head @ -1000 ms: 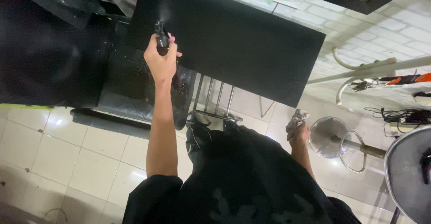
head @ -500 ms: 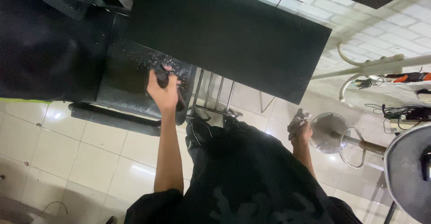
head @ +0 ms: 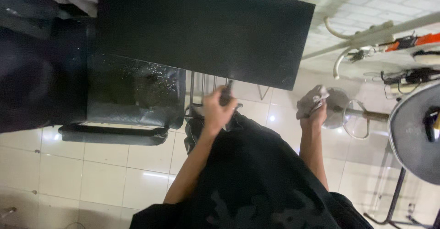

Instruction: The person sprays liquid from a bottle onto a small table and a barber chair, then wipes the surfaces with a cloth.

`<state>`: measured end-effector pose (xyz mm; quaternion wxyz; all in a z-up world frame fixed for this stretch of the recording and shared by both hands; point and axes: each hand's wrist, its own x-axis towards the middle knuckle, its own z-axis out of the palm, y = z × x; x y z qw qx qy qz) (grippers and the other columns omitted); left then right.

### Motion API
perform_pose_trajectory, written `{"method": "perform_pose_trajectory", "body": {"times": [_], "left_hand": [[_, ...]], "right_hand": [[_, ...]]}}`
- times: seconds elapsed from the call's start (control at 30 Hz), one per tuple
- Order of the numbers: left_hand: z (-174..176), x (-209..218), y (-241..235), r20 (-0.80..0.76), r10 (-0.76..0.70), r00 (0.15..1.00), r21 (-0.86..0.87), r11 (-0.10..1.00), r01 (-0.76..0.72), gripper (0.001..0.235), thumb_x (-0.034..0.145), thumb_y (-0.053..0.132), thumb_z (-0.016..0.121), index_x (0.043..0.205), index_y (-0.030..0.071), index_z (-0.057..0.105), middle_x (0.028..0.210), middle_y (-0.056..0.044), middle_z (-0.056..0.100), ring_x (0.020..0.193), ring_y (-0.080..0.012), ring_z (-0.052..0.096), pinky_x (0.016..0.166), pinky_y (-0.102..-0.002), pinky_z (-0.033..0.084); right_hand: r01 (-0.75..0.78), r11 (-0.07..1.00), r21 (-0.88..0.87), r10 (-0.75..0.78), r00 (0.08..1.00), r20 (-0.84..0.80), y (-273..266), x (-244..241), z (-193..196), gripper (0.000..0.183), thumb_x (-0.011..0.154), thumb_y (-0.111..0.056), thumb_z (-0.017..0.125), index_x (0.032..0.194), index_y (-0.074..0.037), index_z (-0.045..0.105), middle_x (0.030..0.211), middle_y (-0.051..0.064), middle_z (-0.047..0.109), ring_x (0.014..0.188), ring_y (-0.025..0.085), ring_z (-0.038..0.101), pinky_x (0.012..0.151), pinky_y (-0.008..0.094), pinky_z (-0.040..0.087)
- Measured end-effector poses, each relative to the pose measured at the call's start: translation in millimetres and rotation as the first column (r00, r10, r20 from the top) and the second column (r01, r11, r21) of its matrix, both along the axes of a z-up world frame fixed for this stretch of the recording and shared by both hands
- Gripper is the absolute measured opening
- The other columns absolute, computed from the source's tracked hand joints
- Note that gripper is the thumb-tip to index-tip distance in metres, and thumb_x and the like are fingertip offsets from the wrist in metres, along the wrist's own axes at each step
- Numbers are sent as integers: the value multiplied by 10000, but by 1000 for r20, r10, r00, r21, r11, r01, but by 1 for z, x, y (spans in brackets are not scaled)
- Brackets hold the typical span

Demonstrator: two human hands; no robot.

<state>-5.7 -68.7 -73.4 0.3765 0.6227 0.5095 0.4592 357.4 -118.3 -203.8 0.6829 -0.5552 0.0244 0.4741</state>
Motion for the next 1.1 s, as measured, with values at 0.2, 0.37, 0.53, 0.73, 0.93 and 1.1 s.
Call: {"method": "perform_pose_trajectory", "body": {"times": [0.2,0.37,0.53,0.73,0.93,1.1], "left_hand": [[17,41,-12,140,-131,981,-87,986,144,300,875,89,722,1160,40,644,817,-18,633,674,-109,618,598,-293,502],[31,3,-1,168,-126,978,4,992,127,324,912,59,716,1228,39,645,984,-60,664,816,-156,653,726,-303,541],[44,-109,-18,206,85,975,-372,928,-2,334,905,43,695,1237,14,677,867,-88,710,616,-160,613,558,-284,502],[66,-238,-58,112,438,892,-451,822,-348,356,912,-17,669,1267,-6,649,963,-104,715,759,-144,689,650,-280,550],[59,-317,-76,32,556,831,-456,748,-483,353,915,-16,627,1267,-1,637,876,-93,722,745,-155,730,690,-256,581],[43,-337,-69,193,552,811,-395,800,-451,292,948,-27,595,1240,-20,614,949,-106,694,719,-179,714,669,-296,585]], "right_hand": [[9,996,-85,19,945,326,30,-47,116,439,1124,-417,479,1316,-36,583,969,131,633,690,231,594,428,353,326],[-78,944,-319,301,-187,935,71,-131,135,453,1162,-226,462,1556,-6,434,1539,279,514,1451,405,462,1198,573,403],[-69,885,-461,392,-426,815,113,-216,156,526,1038,-141,485,1553,-41,475,1607,172,466,1521,417,315,1220,596,258],[-87,912,-401,294,-545,785,185,-345,166,513,1072,-177,518,1570,-61,468,1604,146,458,1500,424,353,1212,597,305],[-573,780,-253,18,-382,924,214,-554,195,504,923,-110,645,1419,-128,556,1496,105,513,1425,364,446,1173,563,374],[-616,725,-307,-50,-493,869,207,-526,209,516,898,-124,729,1397,-85,601,1487,105,503,1415,332,474,1166,511,427]]}}
